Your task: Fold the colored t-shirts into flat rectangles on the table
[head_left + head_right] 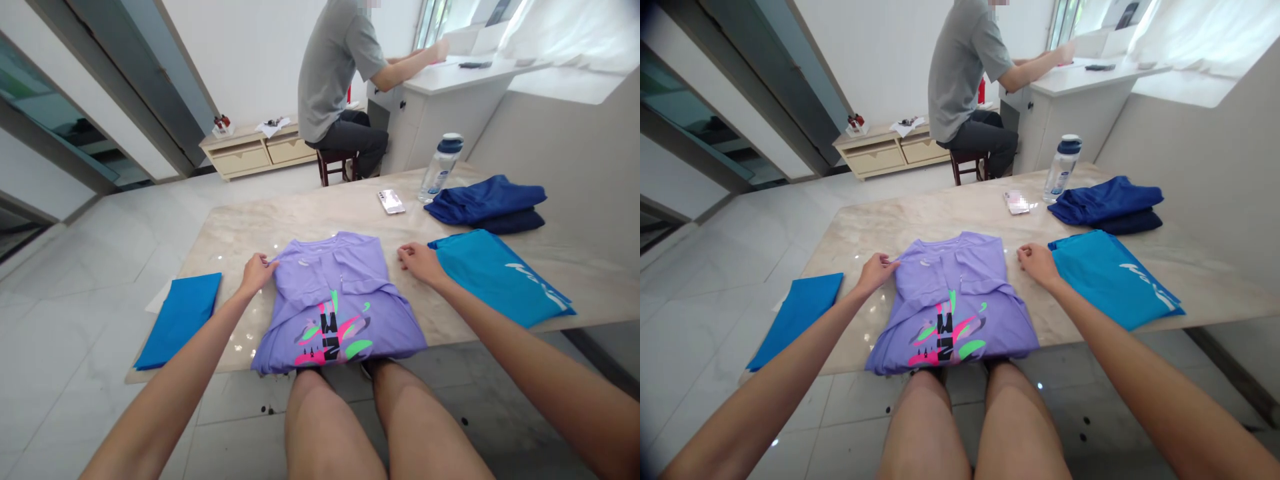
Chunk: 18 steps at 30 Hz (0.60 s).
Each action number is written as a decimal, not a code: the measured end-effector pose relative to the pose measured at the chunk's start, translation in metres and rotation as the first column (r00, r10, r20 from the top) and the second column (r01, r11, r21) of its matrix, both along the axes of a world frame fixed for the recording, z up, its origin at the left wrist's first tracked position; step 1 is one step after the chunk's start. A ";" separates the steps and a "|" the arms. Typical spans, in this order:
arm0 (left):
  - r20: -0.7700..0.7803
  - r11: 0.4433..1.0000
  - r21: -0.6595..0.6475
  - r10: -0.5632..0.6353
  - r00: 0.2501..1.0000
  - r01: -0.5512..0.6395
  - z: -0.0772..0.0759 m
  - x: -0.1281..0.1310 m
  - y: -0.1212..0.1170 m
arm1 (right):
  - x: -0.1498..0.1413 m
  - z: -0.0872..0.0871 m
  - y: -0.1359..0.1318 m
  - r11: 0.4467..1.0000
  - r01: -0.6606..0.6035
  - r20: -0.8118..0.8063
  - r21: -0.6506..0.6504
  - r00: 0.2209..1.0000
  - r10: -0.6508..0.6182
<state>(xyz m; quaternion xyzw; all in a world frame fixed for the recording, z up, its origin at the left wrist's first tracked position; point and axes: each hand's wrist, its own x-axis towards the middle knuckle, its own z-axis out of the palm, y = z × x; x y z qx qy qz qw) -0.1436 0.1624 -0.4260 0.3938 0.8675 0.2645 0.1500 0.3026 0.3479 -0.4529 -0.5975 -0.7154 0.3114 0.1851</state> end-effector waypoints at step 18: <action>-0.134 0.999 0.044 0.015 0.991 -0.009 0.057 -0.077 0.112 | -0.141 0.074 0.128 0.995 0.048 -0.102 0.092 0.994 -0.039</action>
